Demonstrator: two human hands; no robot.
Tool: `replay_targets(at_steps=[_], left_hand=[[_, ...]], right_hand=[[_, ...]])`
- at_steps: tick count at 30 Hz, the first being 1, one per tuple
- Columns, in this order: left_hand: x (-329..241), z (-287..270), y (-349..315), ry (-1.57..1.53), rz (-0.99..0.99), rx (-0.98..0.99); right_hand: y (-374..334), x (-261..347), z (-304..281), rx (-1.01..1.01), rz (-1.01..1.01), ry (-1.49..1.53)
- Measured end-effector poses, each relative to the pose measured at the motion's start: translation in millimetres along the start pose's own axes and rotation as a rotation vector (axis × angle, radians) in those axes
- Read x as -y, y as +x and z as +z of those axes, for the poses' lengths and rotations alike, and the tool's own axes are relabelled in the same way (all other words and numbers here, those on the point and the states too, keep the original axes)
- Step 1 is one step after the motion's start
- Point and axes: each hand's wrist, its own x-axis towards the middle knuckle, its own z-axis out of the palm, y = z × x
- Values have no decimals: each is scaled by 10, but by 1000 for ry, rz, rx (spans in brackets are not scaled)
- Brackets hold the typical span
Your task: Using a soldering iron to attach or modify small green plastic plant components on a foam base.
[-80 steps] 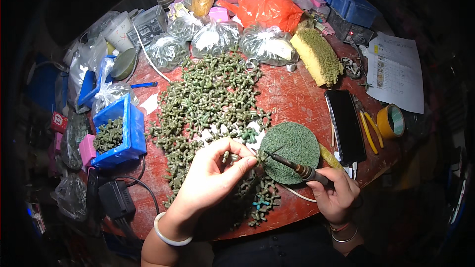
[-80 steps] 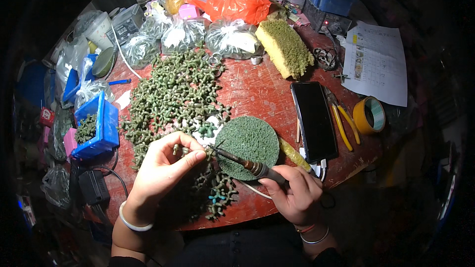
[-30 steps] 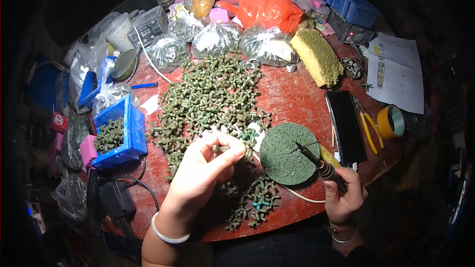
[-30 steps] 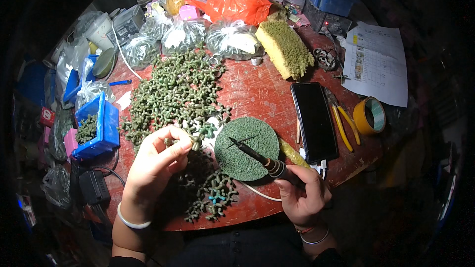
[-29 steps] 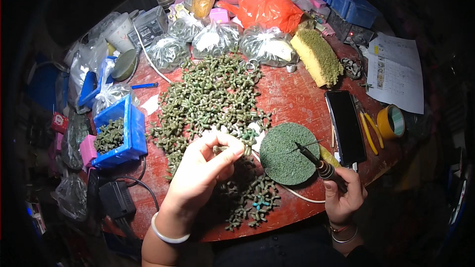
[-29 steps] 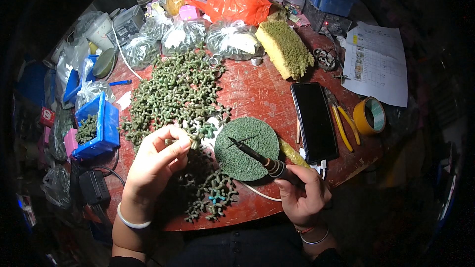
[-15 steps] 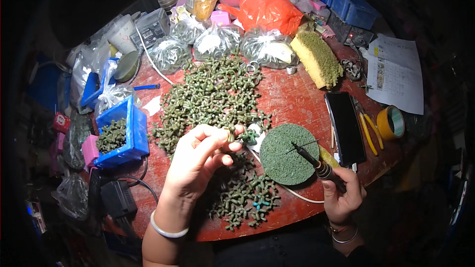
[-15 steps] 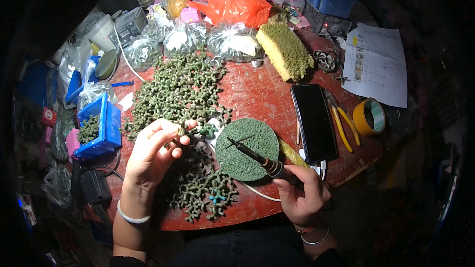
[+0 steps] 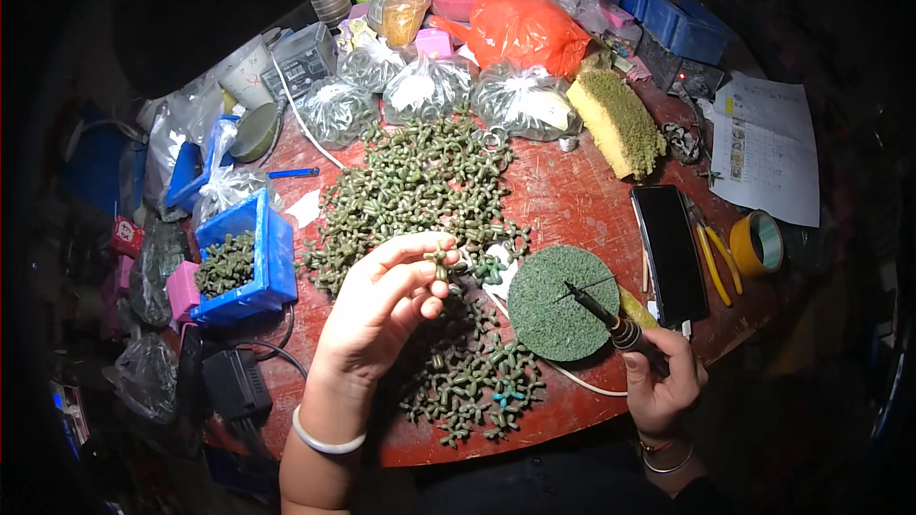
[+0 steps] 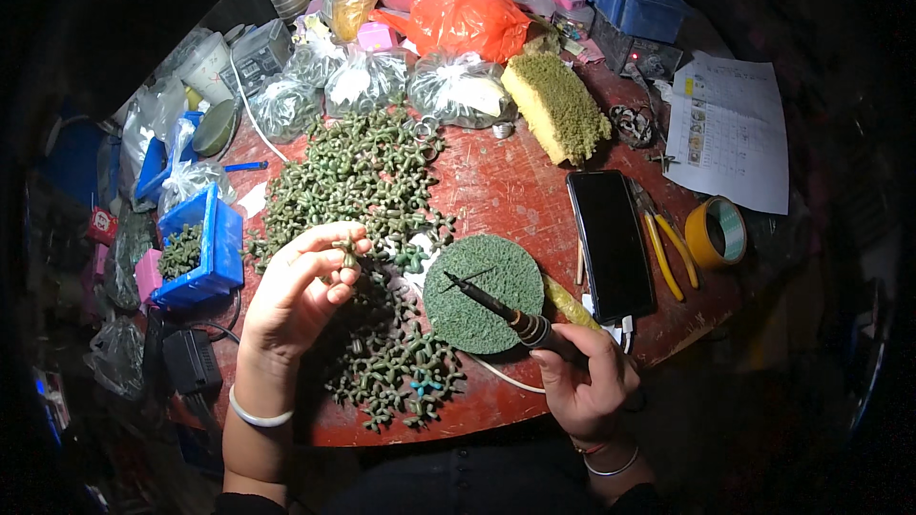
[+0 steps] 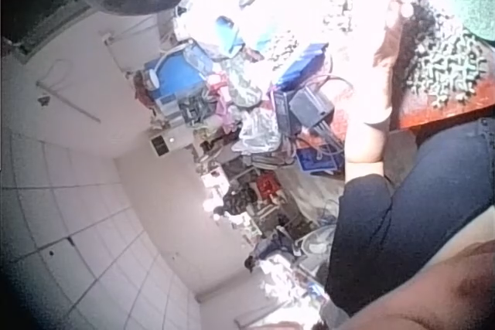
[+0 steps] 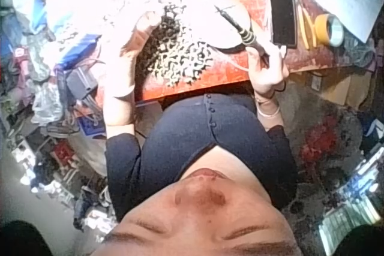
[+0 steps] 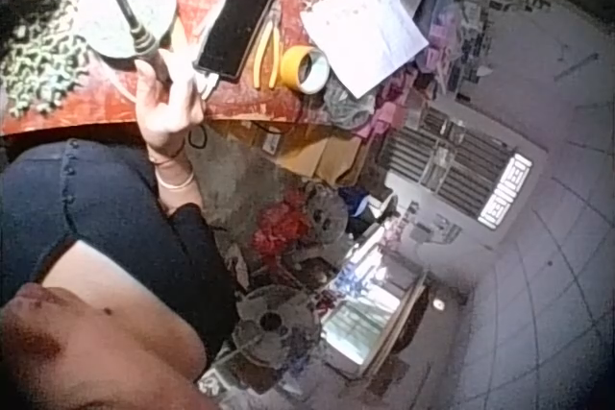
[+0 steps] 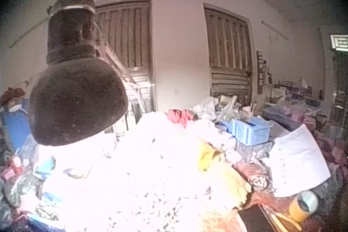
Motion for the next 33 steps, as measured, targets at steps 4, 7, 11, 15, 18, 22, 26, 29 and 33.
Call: replay_targets(at_steps=[4, 7, 11, 15, 18, 22, 26, 29, 33], left_hand=[[-53, -86, -7, -4, -36, 23], [3, -8, 34, 24, -73, 34], [18, -10, -24, 4, -91, 112], [73, -81, 11, -49, -108, 249], [64, -1, -3, -42, -110, 192], [80, 35, -4, -22, -142, 164], [100, 142, -91, 14, -259, 292], [197, 133, -86, -45, -296, 338], [256, 127, -60, -66, -298, 345]], right_hand=[[10, 25, 5, 7, -6, 21], [4, -9, -3, 3, -10, 5], [7, 9, 12, 45, 19, 0], [18, 13, 8, 46, 13, -22], [22, 20, -2, 61, 21, -28], [21, 19, -18, 92, 39, -39], [47, 9, 2, 56, -57, -35], [76, 84, -13, 116, -65, 16], [100, 116, -17, 201, -32, 4]])
